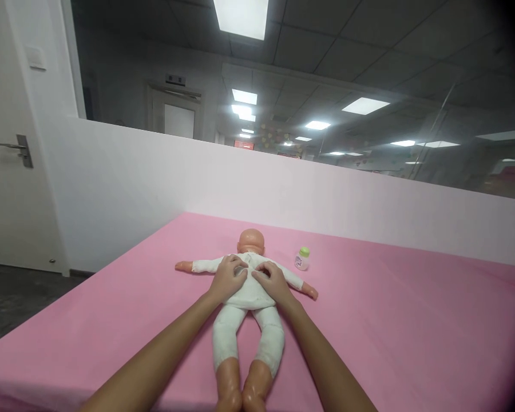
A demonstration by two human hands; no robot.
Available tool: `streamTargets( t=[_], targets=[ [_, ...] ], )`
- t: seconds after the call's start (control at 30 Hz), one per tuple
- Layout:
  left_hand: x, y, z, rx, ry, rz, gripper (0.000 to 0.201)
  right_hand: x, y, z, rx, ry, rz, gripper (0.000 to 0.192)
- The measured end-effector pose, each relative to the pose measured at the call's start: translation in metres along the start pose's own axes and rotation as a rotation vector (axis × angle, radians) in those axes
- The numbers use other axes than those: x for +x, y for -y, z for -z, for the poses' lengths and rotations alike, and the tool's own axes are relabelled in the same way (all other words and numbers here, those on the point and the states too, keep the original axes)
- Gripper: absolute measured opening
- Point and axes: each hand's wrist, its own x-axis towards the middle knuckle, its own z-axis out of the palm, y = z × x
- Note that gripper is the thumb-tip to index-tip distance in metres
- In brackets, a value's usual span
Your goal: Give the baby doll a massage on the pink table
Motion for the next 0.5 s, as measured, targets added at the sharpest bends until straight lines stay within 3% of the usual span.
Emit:
streamTargets(
  t=[0.17,0.33,0.5],
  targets=[
    [0.001,0.002,-0.002,0.083,-0.007,0.001,0.020,-0.002,0.004,0.001,-0.019,-0.021,0.032,0.011],
    [0.001,0.007,-0.004,0.114,-0.008,-0.021,0.032,-0.004,0.005,0.001,-0.060,-0.017,0.032,0.041],
    [0.001,0.004,-0.001,0.113,0.062,0.020,0.017,-0.002,0.011,0.004,-0.047,0.032,-0.036,0.028]
  ],
)
